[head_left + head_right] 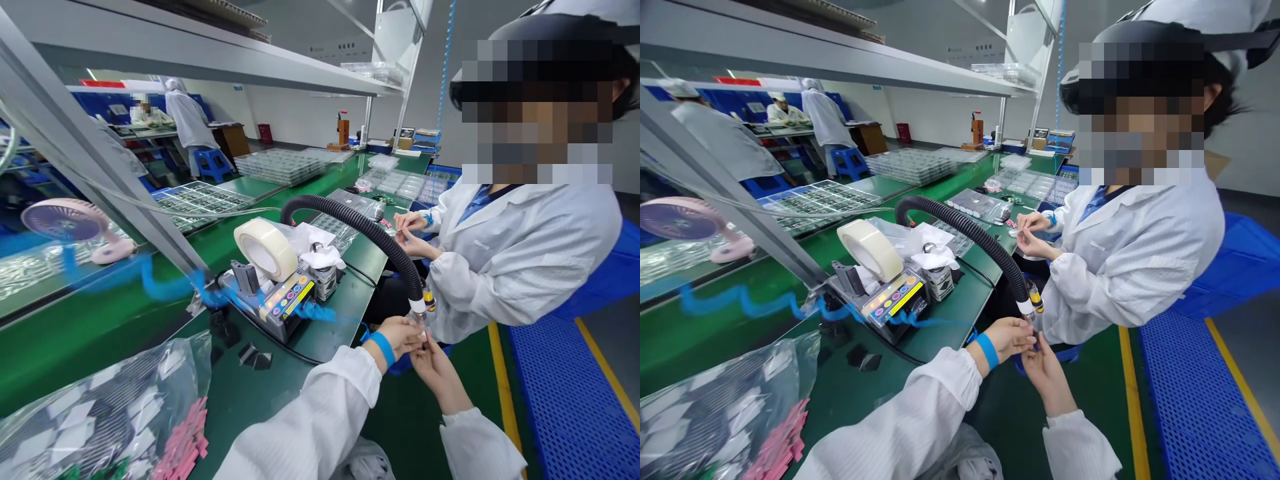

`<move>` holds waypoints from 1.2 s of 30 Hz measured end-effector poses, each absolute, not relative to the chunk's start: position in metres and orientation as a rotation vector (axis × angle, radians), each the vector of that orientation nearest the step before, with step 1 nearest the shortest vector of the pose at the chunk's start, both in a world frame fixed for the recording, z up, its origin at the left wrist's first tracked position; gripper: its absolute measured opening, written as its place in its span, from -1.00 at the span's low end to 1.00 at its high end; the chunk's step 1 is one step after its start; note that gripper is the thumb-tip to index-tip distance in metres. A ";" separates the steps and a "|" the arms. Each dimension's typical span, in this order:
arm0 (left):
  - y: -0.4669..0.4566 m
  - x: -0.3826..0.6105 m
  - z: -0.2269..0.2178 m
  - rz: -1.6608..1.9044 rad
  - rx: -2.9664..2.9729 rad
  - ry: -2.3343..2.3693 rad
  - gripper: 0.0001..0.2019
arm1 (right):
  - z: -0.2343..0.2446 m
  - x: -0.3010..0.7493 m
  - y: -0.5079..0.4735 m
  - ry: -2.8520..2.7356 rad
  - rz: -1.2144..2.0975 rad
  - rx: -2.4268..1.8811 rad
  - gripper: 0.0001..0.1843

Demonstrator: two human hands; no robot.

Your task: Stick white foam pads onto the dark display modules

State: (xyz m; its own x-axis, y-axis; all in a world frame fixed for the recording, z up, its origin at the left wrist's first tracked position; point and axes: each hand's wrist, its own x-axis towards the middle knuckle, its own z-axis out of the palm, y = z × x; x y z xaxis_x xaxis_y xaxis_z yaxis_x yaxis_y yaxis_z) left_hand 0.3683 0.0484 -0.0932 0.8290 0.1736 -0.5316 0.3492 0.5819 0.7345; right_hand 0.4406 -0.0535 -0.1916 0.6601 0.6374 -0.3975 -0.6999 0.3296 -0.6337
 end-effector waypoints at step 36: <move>0.053 0.109 0.023 0.212 0.781 0.676 -0.68 | -0.070 0.304 -0.045 -0.161 1.070 -0.987 -0.52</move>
